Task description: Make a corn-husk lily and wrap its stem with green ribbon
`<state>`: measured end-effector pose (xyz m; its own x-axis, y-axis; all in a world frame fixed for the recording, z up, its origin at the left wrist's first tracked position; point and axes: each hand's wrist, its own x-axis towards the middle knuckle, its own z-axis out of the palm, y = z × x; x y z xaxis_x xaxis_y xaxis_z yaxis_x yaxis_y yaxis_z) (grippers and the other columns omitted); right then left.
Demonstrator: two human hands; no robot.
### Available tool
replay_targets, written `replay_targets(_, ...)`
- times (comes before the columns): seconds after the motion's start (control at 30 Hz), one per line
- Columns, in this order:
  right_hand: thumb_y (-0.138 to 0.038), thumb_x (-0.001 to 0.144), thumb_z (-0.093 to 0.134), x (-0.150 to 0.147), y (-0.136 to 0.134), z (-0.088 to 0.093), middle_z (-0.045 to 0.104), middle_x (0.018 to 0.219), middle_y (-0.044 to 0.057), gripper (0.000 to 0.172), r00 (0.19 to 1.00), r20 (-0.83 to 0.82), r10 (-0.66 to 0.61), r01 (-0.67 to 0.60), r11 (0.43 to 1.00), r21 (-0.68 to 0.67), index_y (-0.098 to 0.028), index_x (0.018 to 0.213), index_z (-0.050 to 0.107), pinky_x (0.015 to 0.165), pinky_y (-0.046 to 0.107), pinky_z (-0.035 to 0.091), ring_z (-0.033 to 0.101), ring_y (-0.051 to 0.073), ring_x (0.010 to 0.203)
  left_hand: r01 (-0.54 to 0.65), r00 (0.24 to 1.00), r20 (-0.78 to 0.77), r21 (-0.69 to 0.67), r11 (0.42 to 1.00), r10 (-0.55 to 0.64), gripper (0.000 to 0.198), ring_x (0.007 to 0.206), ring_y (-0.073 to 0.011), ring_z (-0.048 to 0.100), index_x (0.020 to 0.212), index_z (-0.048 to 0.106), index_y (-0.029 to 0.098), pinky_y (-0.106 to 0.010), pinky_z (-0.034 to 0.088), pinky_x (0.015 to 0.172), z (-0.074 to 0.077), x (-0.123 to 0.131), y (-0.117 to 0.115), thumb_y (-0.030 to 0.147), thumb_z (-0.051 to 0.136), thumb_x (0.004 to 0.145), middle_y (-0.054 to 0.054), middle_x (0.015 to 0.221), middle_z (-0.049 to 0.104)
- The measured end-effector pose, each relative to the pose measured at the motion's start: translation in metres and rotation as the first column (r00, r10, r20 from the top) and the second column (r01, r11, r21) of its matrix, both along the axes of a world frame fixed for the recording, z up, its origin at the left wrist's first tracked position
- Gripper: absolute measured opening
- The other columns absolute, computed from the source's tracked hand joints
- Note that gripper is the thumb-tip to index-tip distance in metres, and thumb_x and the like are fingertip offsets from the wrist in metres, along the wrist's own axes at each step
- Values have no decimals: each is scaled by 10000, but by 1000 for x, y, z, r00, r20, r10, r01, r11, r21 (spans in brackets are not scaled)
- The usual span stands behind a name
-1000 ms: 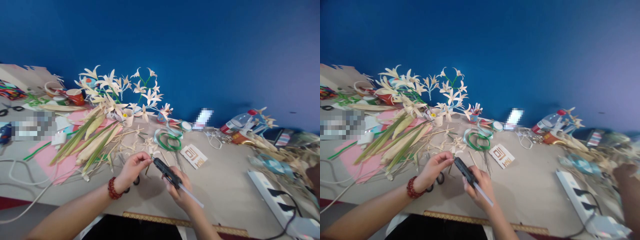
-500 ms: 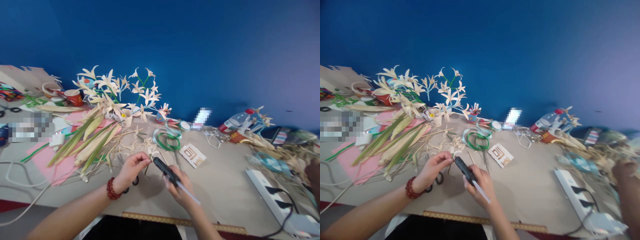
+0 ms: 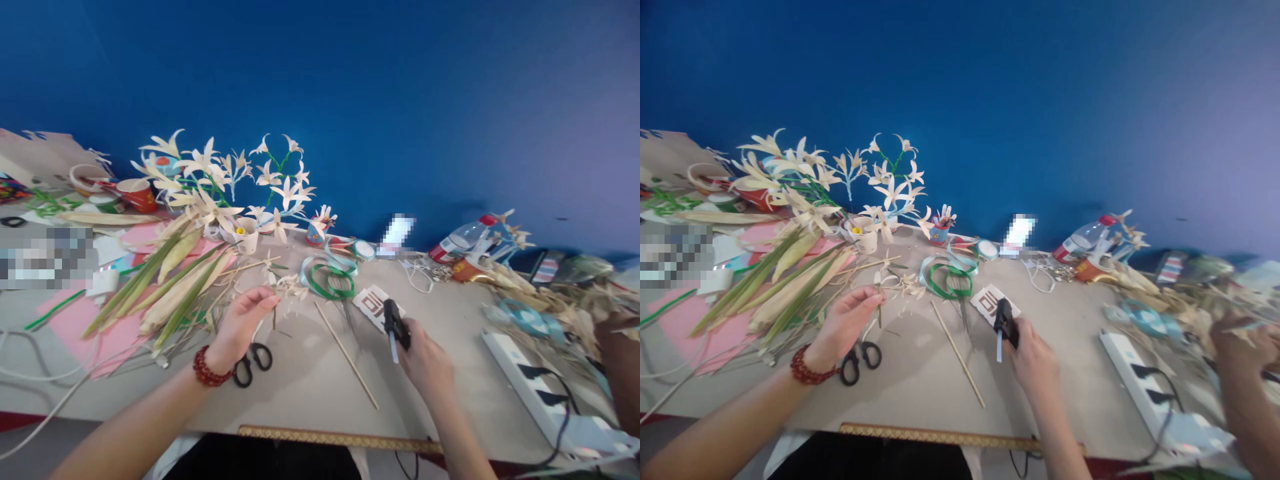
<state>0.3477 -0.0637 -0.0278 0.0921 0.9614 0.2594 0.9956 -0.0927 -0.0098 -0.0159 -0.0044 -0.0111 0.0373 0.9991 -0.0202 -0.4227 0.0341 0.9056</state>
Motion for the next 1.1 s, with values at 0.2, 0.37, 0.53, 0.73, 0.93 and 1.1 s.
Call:
replay_targets(0.2, -316, 823, 498, 23, 7, 3, 694, 1015, 130, 332, 992, 0, 129, -128, 984, -122, -163, 1115, 534, 759, 379, 492, 672, 293, 906, 54, 998, -39, 14, 998, -53, 144, 764, -138, 511, 714, 638, 175, -251, 400, 751, -3, 2, -1, 273, 723, 775, 0, 759, 573)
replay_targets(0.37, -336, 881, 495, -3, 17, 21, 674, 1011, 121, 234, 986, -82, 144, -141, 989, 52, -180, 1027, 590, 773, 386, 493, 647, 286, 899, 69, 996, -60, 28, 997, -67, 150, 743, -132, 483, 706, 627, 179, -243, 391, 723, 1, 6, -5, 273, 714, 783, 5, 747, 546)
replay_targets(0.53, -207, 928, 490, -81, 58, 22, 676, 962, 91, 154, 824, -208, 527, -532, 846, 36, -200, 931, 643, 815, 332, 475, 611, 232, 924, 76, 994, -83, 21, 997, -74, 193, 708, -133, 464, 682, 614, 177, -246, 391, 685, 5, 9, -8, 310, 729, 761, 7, 718, 526)
replay_targets(0.73, -170, 902, 553, -143, 114, 19, 675, 948, 88, 148, 706, -94, 702, -707, 693, -142, -190, 962, 686, 842, 322, 418, 564, 233, 941, 69, 988, -139, 31, 997, -64, 229, 684, -134, 465, 656, 609, 176, -250, 404, 671, 6, 12, -8, 343, 742, 739, 7, 684, 535)
replay_targets(0.93, -185, 913, 516, -158, 132, 24, 688, 991, 106, 192, 675, -57, 736, -717, 636, -285, -194, 972, 699, 791, 324, 399, 584, 238, 907, 90, 984, -152, 9, 996, -87, 205, 687, -141, 502, 686, 645, 186, -254, 428, 682, 5, 13, -11, 357, 750, 732, -3, 708, 580)
replay_targets(1.1, -154, 834, 572, -159, 129, 29, 688, 1010, 113, 162, 721, -128, 681, -681, 662, -314, -191, 942, 687, 760, 307, 423, 598, 257, 941, 93, 979, -183, 28, 995, -87, 215, 705, -150, 513, 689, 645, 184, -253, 439, 682, 0, 13, -11, 367, 746, 739, -13, 728, 591)
